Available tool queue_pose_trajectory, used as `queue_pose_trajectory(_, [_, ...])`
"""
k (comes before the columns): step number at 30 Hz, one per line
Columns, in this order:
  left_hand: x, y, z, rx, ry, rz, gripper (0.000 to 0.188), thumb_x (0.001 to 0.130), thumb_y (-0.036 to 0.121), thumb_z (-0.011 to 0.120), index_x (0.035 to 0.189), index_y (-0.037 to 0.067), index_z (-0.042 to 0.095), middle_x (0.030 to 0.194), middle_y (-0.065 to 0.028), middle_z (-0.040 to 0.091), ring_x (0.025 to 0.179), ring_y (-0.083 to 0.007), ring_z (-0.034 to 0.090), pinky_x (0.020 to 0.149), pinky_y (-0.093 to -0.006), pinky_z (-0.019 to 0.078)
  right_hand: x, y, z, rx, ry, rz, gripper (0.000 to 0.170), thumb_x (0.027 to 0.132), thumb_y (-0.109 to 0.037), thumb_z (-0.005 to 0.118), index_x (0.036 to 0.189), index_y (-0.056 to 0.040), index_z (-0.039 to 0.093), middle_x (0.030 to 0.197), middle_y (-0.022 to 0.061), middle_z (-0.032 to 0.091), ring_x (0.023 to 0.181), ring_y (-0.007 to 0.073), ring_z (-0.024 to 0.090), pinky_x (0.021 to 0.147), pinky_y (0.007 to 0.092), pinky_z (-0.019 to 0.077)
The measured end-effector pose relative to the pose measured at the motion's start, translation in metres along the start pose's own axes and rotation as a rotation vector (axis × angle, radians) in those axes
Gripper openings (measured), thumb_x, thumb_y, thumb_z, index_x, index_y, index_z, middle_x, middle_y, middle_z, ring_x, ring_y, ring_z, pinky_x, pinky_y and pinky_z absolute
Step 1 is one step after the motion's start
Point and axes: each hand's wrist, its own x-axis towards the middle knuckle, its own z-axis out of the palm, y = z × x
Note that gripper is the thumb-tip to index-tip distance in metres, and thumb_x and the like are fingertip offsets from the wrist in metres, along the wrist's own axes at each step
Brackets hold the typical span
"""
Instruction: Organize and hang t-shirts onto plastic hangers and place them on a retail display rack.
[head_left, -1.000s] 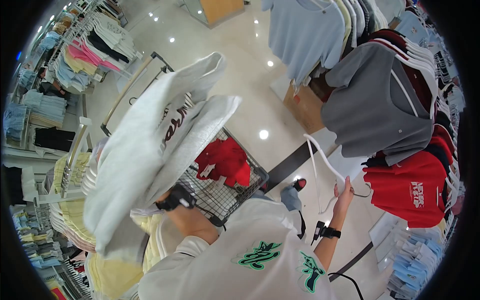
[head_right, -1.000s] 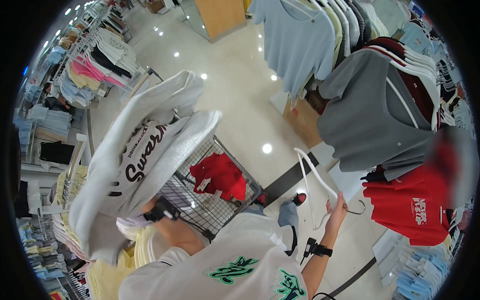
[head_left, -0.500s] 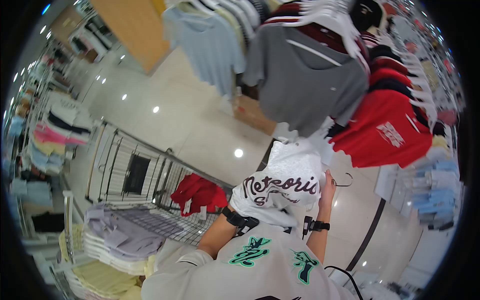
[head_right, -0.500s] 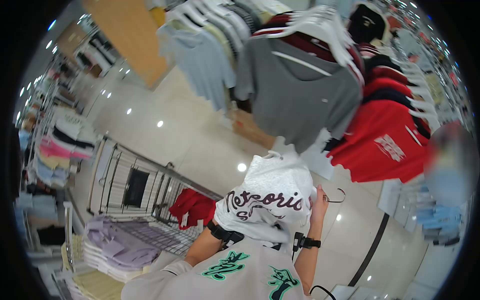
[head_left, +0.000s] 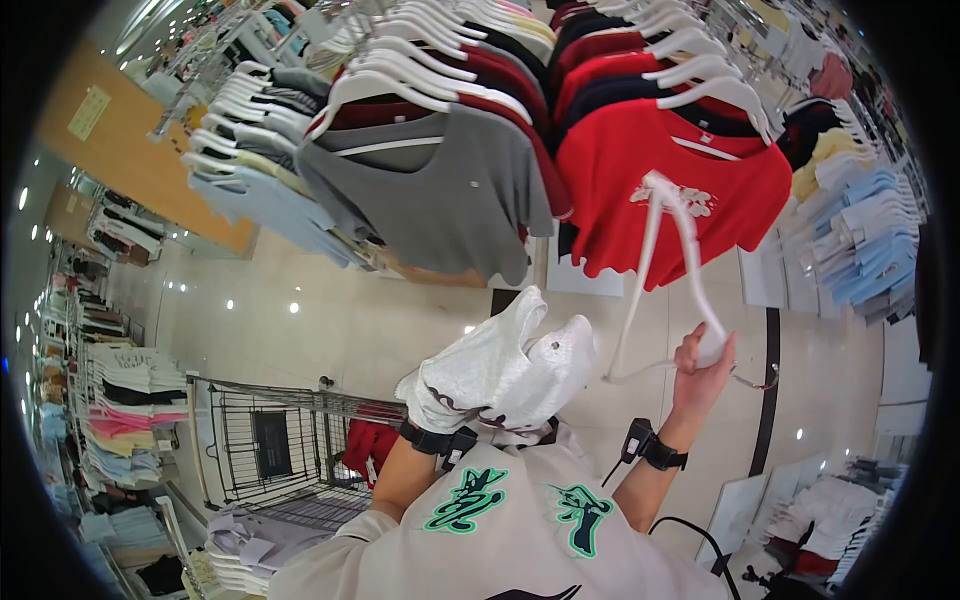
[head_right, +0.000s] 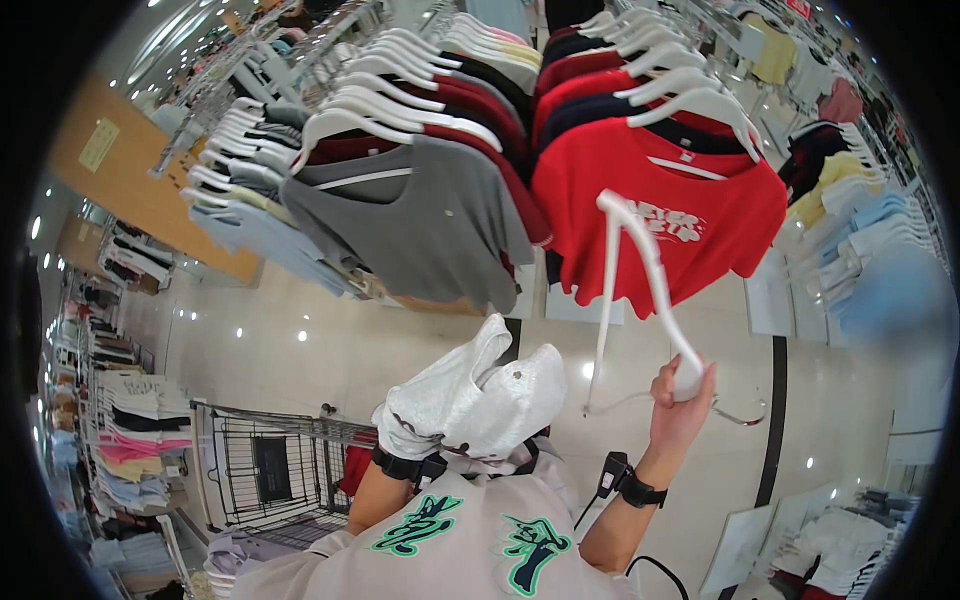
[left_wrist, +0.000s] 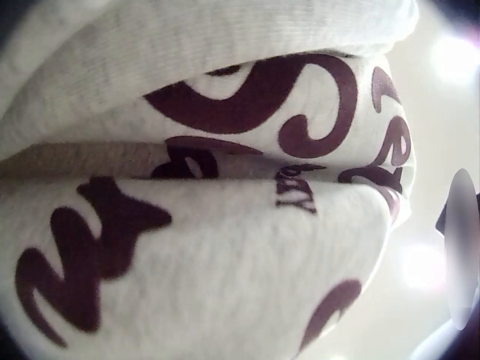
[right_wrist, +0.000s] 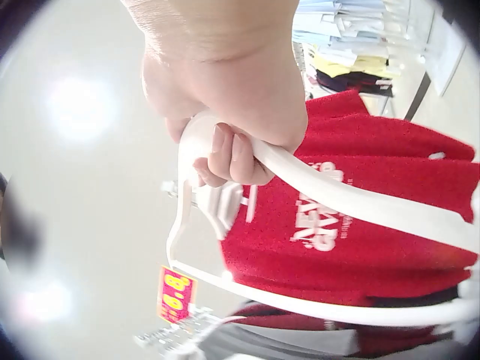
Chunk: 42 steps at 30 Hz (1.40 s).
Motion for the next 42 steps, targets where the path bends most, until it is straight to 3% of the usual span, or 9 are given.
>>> queue_pose_trajectory(2, [0.015,0.012,0.016,-0.180,0.011,-0.009,0.042,0.085,0.031,0.074,0.120,0.008,0.067,0.106,-0.0112,0.071,0.096,-0.0355,0.068,0.081,-0.0428,0.0557,0.005,-0.031,0.018,0.189,-0.166,-0.117,0.048,0.109,-0.048,0.042,0.100,-0.0038,0.058,0.072,0.0008,0.047,0.054,0.0081,0.033,0.050,0.0248,0.0241])
queue_pose_trajectory(5, [0.014,0.016,0.026,-0.247,0.017,-0.032,0.043,0.085,0.031,0.075,0.121,0.008,0.066,0.106,-0.0118,0.071,0.096,-0.0356,0.068,0.080,-0.0426,0.0555,0.025,-0.055,0.044,0.341,-0.204,-0.232,0.048,0.109,-0.049,0.038,0.099,-0.0051,0.054,0.072,0.0003,0.043,0.052,0.0094,0.028,0.050,0.0264,0.0233])
queue_pose_trajectory(9, [0.014,0.010,0.027,-0.173,0.028,-0.056,0.046,0.086,0.030,0.074,0.124,0.007,0.064,0.108,-0.0123,0.071,0.098,-0.0342,0.068,0.083,-0.0417,0.0553,0.054,-0.046,0.057,0.426,-0.373,-0.098,0.048,0.110,-0.048,0.035,0.098,-0.0049,0.052,0.073,0.0012,0.044,0.051,0.0099,0.029,0.050,0.0275,0.0237])
queue_pose_trajectory(18, [0.024,0.000,0.007,0.030,0.096,-0.041,0.051,0.088,0.027,0.074,0.132,0.006,0.058,0.113,-0.0135,0.070,0.102,-0.0309,0.068,0.088,-0.0396,0.0549,0.057,-0.005,0.075,0.422,-0.344,0.083,0.052,0.109,-0.049,0.033,0.094,-0.0040,0.054,0.064,0.0004,0.042,0.048,0.0098,0.024,0.049,0.0275,0.0200])
queue_pose_trajectory(33, [0.028,-0.022,-0.001,0.291,0.065,-0.071,0.061,0.092,0.023,0.072,0.145,0.003,0.050,0.122,-0.0153,0.070,0.109,-0.0254,0.068,0.096,-0.0362,0.0541,0.077,-0.046,0.044,0.481,-0.330,-0.111,0.049,0.110,-0.047,0.033,0.086,-0.0062,0.046,0.066,0.0016,0.041,0.046,0.0104,0.024,0.044,0.0275,0.0189])
queue_pose_trajectory(36, [0.050,0.046,0.009,0.603,-0.029,0.010,0.061,0.090,0.019,0.075,0.144,0.001,0.050,0.119,-0.0113,0.071,0.102,-0.0253,0.069,0.093,-0.0349,0.0542,0.080,-0.047,0.030,0.628,-0.381,-0.199,0.047,0.109,-0.046,0.035,0.088,-0.0059,0.046,0.066,0.0024,0.041,0.046,0.0106,0.026,0.044,0.0272,0.0212])
queue_pose_trajectory(38, [0.067,0.109,0.028,0.607,-0.059,-0.001,0.059,0.089,0.018,0.077,0.140,0.001,0.054,0.118,-0.0104,0.071,0.101,-0.0242,0.068,0.092,-0.0340,0.0541,0.081,-0.042,0.026,0.706,-0.378,-0.197,0.044,0.108,-0.045,0.037,0.091,-0.0060,0.047,0.067,0.0030,0.042,0.047,0.0109,0.028,0.045,0.0272,0.0237])
queue_pose_trajectory(40, [0.067,0.106,0.035,0.606,-0.084,-0.023,0.057,0.087,0.018,0.079,0.137,0.000,0.058,0.117,-0.0095,0.071,0.100,-0.0231,0.067,0.091,-0.0331,0.0539,0.081,-0.037,0.033,0.769,-0.428,-0.093,0.041,0.108,-0.044,0.038,0.093,-0.0065,0.047,0.068,0.0029,0.042,0.048,0.0108,0.031,0.046,0.0277,0.0253])
queue_pose_trajectory(42, [0.057,0.057,0.036,-0.429,-0.090,-0.485,0.053,0.083,0.021,0.083,0.129,0.002,0.064,0.116,-0.0104,0.072,0.098,-0.0210,0.068,0.089,-0.0332,0.0542,0.070,-0.035,0.055,0.720,-0.285,0.032,0.044,0.109,-0.046,0.035,0.092,-0.0068,0.048,0.067,0.0020,0.041,0.049,0.0114,0.031,0.046,0.0288,0.0255])
